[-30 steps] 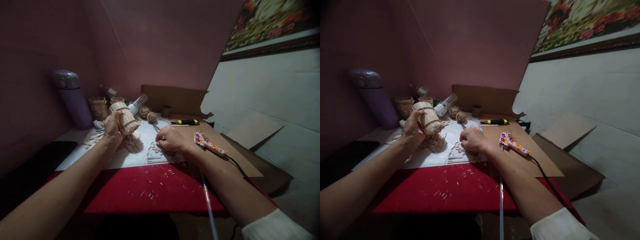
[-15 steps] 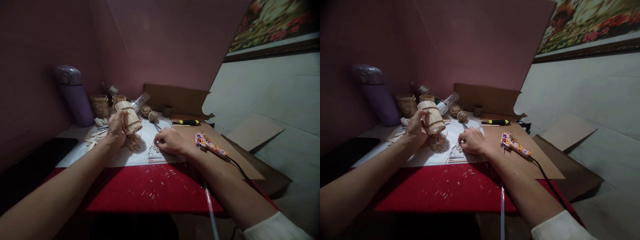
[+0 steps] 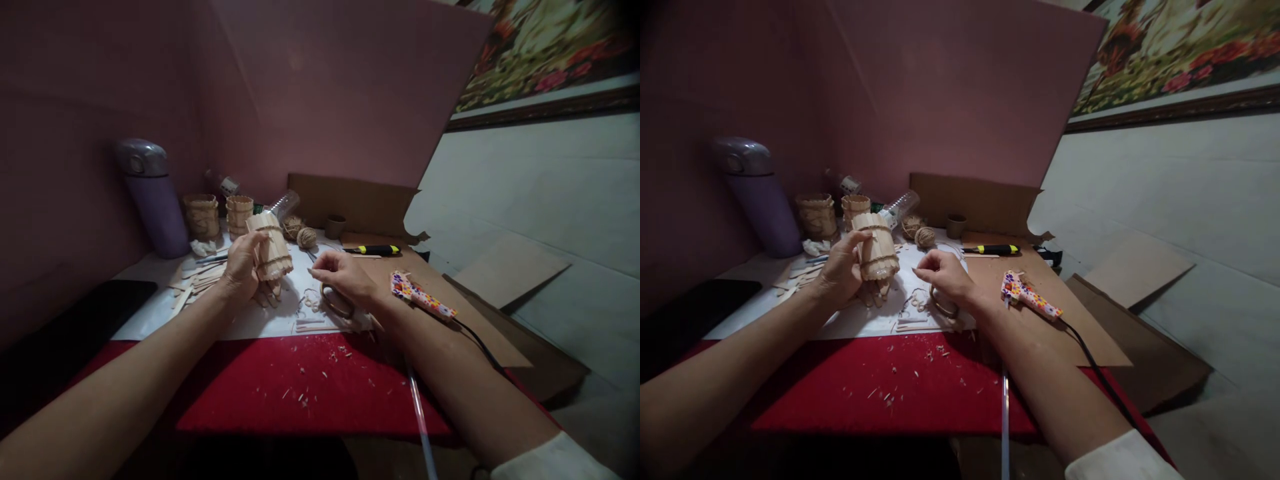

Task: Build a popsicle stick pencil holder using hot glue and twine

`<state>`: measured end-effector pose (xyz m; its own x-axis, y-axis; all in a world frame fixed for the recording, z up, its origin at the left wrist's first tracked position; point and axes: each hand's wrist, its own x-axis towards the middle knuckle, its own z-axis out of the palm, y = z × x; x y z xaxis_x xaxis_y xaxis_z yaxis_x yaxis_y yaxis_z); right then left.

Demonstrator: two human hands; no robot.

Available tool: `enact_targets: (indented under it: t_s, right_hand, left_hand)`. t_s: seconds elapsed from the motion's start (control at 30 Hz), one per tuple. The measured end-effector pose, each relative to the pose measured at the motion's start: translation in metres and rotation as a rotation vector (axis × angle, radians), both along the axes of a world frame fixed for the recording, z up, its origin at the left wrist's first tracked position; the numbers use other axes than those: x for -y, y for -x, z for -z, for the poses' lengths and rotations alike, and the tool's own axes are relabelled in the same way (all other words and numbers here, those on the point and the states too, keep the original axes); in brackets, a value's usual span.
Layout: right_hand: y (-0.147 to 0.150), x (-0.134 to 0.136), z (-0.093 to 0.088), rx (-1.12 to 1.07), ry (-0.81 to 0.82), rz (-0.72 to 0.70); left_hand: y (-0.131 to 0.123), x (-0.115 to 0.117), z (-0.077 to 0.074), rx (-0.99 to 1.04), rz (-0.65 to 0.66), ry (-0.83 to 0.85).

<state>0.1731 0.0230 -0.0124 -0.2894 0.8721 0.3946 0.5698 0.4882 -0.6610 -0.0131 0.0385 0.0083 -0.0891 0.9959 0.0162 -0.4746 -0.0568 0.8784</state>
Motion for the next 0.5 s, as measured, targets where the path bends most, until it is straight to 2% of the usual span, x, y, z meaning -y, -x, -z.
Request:
enact_targets:
  t_s: [0.1, 0.17, 0.37, 0.5]
  right_hand:
    - [0.003, 0.003, -0.006, -0.468, 0.145, -0.07]
    - [0.005, 0.007, -0.01, -0.647, 0.21, -0.087]
    - [0.01, 0.015, -0.02, -0.735, 0.208, -0.017]
    - [0.014, 0.019, -0.022, -0.707, 0.198, 0.03]
  left_hand:
    - [-0.004, 0.004, 0.001, -0.053, 0.05, 0.03]
    - [-0.007, 0.007, 0.004, -0.092, 0.095, 0.009]
    - [-0.013, 0.009, 0.016, -0.171, 0.258, -0.095]
    - [-0.015, 0.011, 0.019, -0.178, 0.293, -0.115]
